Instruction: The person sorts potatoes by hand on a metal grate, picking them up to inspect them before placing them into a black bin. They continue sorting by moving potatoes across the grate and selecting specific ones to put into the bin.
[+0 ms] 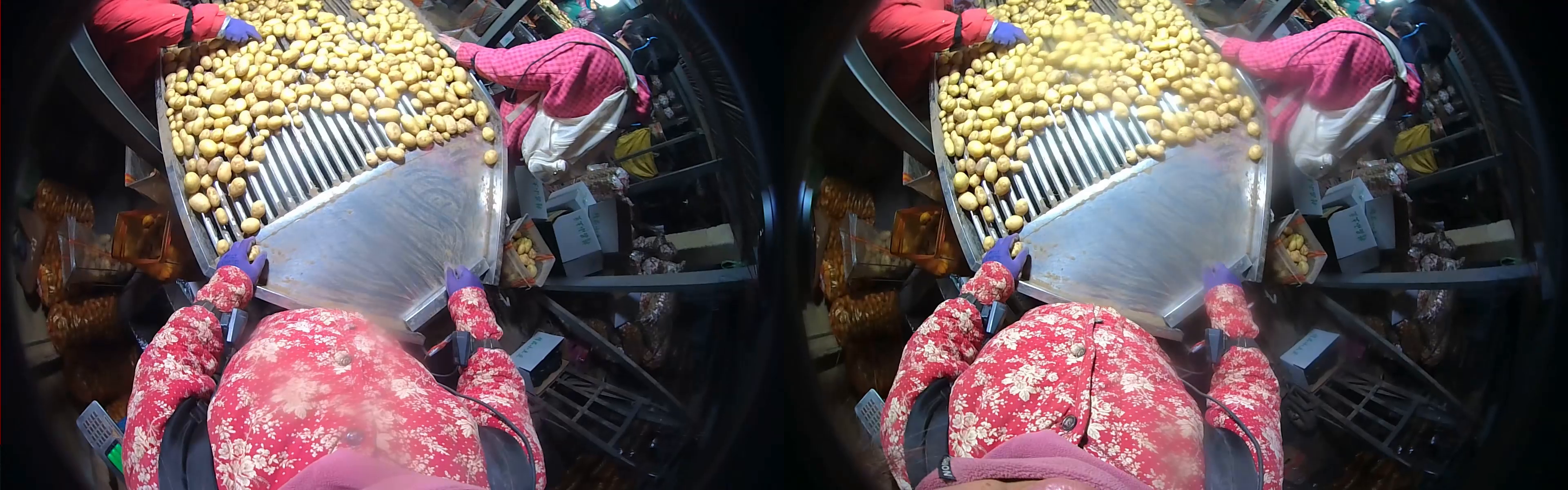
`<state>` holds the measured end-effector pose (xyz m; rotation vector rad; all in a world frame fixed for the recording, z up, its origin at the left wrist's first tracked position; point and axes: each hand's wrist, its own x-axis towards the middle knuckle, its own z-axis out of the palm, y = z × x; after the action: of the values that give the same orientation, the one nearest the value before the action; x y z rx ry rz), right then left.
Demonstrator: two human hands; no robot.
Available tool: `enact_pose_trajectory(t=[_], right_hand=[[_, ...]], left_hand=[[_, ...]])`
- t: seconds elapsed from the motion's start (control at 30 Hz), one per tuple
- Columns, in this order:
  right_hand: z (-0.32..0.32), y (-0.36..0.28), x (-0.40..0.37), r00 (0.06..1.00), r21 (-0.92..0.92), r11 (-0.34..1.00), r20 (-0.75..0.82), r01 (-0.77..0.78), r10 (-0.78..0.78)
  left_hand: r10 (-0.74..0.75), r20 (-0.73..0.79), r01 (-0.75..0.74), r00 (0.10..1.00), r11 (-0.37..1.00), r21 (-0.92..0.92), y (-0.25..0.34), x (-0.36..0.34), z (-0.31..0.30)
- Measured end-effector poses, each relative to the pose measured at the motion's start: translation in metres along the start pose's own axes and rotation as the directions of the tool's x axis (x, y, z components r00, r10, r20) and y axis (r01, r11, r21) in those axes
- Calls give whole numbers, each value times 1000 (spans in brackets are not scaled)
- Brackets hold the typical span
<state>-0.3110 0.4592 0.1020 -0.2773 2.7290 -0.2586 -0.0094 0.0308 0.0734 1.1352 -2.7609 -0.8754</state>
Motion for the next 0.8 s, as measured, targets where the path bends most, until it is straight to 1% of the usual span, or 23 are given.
enact_pose_trajectory(t=[0.07, 0.1, 0.17, 0.2, 0.27, 0.33, 0.37, 0.4, 0.47, 0.53, 0.6, 0.67, 0.7, 0.73, 0.77, 0.8], right_hand=[[-1, -12, 10, 998, 210, 978, 57, 23, -36], [9, -8, 26, 937, 154, 927, -133, 341, -322], [20, -17, 72, 871, 133, 875, -241, 466, -428], [22, -31, 95, 951, 213, 933, -170, 290, -257], [18, -45, 132, 904, 92, 929, -283, 359, -321], [15, -46, 185, 918, 105, 949, -306, 297, -253], [10, -48, 208, 904, 98, 960, -374, 260, -207], [6, -49, 230, 885, 95, 970, -437, 225, -162], [1, -40, 292, 836, 149, 969, -541, 199, -89], [-37, -56, 307, 784, 246, 955, -620, 167, 23], [-35, -38, 365, 772, 407, 913, -577, -12, 267], [-64, -60, 367, 792, 307, 951, -589, 35, 161], [-84, -80, 355, 832, 210, 977, -536, -34, 144], [-82, -70, 376, 865, 122, 990, -501, 69, 2], [-82, -59, 397, 916, 19, 993, -390, 113, -96], [-83, -62, 413, 927, 203, 976, -374, 76, 5]], left_hand=[[-20, 11, 20, 1000, 999, -28, 2, -9, 6], [-53, 70, 55, 996, 998, -19, 11, -13, 4], [-35, 38, 35, 999, 999, -13, 12, -9, 8], [-26, 17, 26, 1000, 1000, -6, 11, -6, 6], [-40, -15, 39, 999, 999, -33, 6, -7, 4], [-32, -44, 32, 998, 999, -11, 2, -5, 5], [-27, -51, 26, 998, 999, -27, 0, -4, 6], [-70, -24, 70, 997, 997, -21, 9, -3, -2], [-54, -41, 55, 998, 998, 6, 9, 1, -4], [-66, -39, 66, 997, 998, 4, 6, 3, 0], [-71, -39, 72, 997, 997, 26, 5, 0, 3], [-53, -47, 57, 997, 996, 76, 8, 5, 0], [-58, -43, 61, 997, 996, 69, 10, 5, -1], [-60, -38, 63, 997, 996, 61, 12, 5, -1], [-59, -33, 60, 998, 997, 55, 13, 7, -2], [-70, -25, 71, 997, 996, 59, 13, 8, -3]])
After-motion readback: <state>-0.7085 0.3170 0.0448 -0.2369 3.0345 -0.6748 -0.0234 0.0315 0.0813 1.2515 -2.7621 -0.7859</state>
